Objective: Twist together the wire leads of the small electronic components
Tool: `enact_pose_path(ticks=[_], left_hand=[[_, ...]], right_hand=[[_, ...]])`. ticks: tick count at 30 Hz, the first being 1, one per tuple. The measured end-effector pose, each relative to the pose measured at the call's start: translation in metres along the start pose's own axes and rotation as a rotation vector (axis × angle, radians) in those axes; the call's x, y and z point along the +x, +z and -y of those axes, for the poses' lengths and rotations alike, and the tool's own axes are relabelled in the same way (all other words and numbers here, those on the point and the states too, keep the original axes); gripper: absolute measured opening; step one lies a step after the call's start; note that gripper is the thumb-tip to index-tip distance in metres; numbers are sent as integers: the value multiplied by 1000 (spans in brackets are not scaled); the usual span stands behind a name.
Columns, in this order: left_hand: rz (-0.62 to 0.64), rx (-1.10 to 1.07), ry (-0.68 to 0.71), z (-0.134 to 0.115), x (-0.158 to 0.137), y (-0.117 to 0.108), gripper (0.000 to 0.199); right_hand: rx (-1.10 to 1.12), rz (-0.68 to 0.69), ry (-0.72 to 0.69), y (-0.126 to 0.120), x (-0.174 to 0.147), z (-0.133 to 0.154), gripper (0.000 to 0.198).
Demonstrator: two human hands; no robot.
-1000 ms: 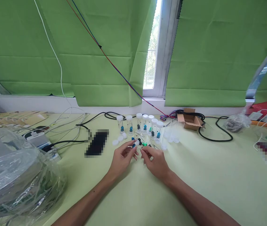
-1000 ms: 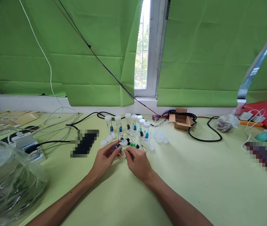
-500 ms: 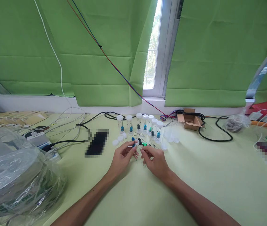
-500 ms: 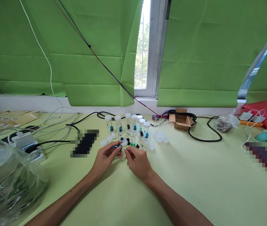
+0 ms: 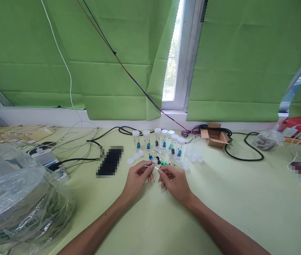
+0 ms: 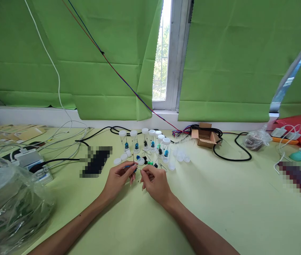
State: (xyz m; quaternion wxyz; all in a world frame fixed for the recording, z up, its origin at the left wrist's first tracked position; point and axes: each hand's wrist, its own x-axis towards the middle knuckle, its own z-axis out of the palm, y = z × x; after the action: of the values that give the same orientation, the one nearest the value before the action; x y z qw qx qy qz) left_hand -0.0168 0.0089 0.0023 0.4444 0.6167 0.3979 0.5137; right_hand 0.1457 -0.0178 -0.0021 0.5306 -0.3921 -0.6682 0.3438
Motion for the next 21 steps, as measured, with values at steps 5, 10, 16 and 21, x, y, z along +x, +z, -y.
enact_pose_path(ticks=[5, 10, 16, 21], left_hand=[[-9, 15, -7, -2, -1, 0, 19], [-13, 11, -13, -3, -1, 1, 20], [-30, 22, -13, -7, -2, 2, 23], [-20, 22, -17, -8, -4, 2, 29]], right_hand=[[70, 6, 58, 1, 0, 1, 25], [102, 12, 86, 2, -1, 2, 26], [105, 13, 84, 1, 0, 3, 25], [101, 15, 72, 1, 1, 3, 24]])
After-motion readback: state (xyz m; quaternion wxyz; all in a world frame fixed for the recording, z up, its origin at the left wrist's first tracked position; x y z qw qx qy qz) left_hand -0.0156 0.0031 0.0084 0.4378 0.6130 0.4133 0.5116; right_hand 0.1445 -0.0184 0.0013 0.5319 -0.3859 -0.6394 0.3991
